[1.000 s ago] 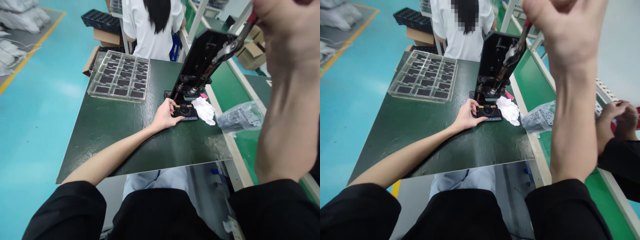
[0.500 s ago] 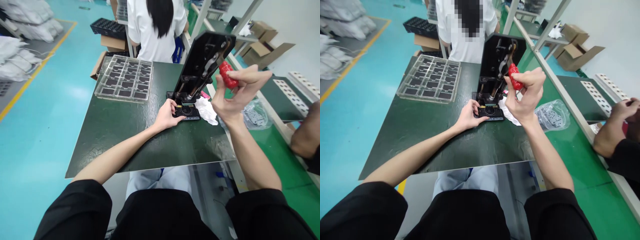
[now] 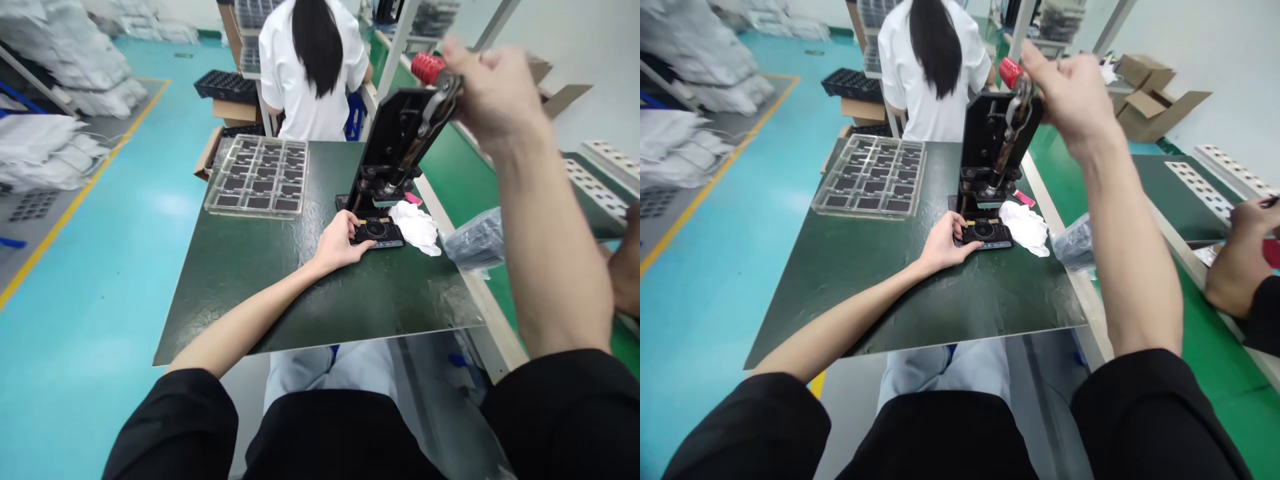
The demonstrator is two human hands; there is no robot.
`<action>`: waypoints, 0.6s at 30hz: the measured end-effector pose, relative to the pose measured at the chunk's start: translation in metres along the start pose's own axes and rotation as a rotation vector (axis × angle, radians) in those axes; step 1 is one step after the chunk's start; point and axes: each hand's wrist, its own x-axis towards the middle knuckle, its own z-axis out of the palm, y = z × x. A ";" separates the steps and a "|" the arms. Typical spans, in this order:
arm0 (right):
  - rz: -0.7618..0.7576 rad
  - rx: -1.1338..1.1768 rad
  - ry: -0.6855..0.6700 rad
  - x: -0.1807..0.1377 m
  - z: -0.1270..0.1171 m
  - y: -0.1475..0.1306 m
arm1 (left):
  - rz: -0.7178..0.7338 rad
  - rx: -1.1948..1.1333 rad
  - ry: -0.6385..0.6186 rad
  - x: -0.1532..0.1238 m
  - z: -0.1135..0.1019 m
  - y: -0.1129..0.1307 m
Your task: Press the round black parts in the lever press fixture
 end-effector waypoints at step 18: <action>-0.106 -0.922 -0.271 -0.173 0.037 0.087 | 0.314 -0.231 0.190 -0.026 -0.061 0.088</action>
